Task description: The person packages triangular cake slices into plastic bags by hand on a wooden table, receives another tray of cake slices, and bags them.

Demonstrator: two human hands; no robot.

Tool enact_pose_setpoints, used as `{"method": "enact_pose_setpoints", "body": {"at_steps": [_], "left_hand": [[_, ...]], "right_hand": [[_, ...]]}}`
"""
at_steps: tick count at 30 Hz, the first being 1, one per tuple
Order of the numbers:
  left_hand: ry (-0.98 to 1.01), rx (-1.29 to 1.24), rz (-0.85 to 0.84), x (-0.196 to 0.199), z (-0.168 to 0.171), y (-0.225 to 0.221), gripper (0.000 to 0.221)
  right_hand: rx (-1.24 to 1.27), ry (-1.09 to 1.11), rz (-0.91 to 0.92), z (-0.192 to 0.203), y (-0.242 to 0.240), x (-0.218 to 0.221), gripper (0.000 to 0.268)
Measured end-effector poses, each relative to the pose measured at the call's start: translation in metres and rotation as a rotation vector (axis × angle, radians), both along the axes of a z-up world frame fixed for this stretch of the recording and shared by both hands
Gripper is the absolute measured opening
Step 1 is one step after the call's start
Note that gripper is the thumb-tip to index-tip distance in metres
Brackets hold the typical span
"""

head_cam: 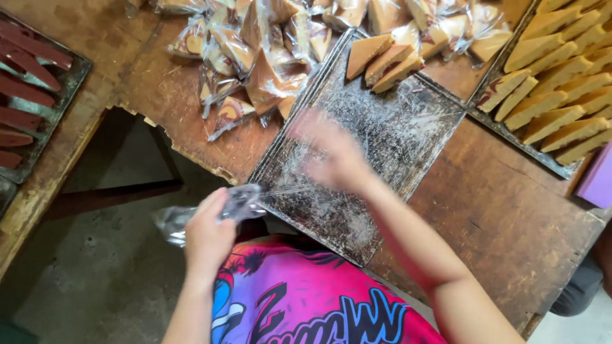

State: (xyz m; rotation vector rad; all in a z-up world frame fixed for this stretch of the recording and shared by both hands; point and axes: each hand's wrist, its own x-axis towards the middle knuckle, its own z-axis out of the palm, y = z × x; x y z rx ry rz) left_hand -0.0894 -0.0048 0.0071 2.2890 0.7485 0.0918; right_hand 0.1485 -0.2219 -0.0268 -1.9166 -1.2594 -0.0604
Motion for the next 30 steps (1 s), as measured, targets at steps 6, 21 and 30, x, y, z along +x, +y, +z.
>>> {"method": "enact_pose_setpoints", "body": {"at_steps": [6, 21, 30], "left_hand": [[0.075, 0.001, -0.043, -0.01, 0.016, -0.006, 0.047], [0.119, -0.386, -0.609, 0.081, -0.031, -0.031, 0.048], [-0.188, -0.327, -1.038, 0.122, 0.018, -0.043, 0.049]], "right_hand": [[0.268, 0.908, -0.819, -0.058, -0.077, 0.189, 0.058], [0.09, 0.267, -0.338, 0.039, -0.072, -0.077, 0.046], [-0.807, 0.455, -0.293, 0.09, -0.038, -0.103, 0.064]]}}
